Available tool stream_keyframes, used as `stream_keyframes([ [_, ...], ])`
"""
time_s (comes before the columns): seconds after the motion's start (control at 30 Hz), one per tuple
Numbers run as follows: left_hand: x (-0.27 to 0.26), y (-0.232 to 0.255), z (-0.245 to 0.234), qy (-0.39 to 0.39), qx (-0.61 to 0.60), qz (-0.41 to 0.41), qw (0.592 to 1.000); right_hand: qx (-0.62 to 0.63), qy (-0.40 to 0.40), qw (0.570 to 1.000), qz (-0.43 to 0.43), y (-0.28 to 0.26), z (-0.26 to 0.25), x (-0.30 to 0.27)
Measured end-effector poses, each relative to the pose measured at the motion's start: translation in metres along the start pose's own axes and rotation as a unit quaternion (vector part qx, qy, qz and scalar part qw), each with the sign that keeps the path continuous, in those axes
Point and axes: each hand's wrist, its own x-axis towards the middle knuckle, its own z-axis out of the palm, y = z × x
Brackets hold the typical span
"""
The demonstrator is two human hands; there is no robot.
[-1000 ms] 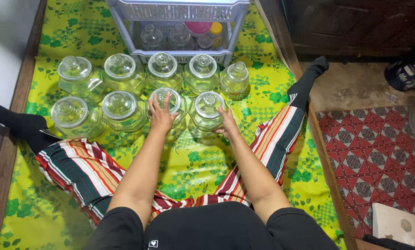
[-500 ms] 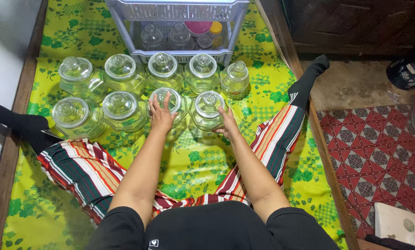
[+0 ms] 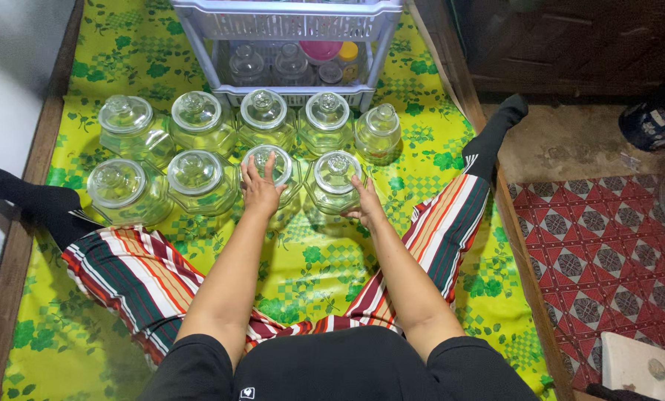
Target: The person sits on a mat and systematically opens various glass jars and plastic containers. They remove lids, inspect the containers, and place the opened jars and lids into a nearby white plastic crate.
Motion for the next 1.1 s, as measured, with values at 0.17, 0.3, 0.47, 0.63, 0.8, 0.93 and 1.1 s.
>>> stream_keyframes([
  [0.17,-0.003,-0.002,0.002,0.0,-0.004,-0.001,1.0,-0.007,0.002,1.0,0.004,0.006,-0.004,0.004],
  [0.3,-0.002,0.001,0.0,-0.002,0.002,-0.002,1.0,0.003,0.007,1.0,0.005,0.005,-0.003,0.009],
  [0.47,-0.002,-0.002,0.003,0.001,0.005,0.001,1.0,0.002,0.003,1.0,0.012,0.01,-0.006,0.01],
  [0.63,-0.001,-0.002,0.003,0.009,0.004,0.008,1.0,0.001,0.006,1.0,0.015,0.007,-0.006,0.01],
  [0.8,-0.002,-0.002,0.004,-0.001,0.009,0.0,1.0,-0.005,0.006,1.0,0.008,0.009,-0.006,0.009],
  [0.93,-0.002,-0.001,0.003,0.011,0.001,0.005,1.0,0.001,0.006,1.0,-0.003,0.01,-0.006,0.012],
  [1.1,-0.002,-0.001,0.004,0.02,-0.001,0.011,1.0,0.001,0.017,1.0,0.004,0.008,-0.007,0.014],
])
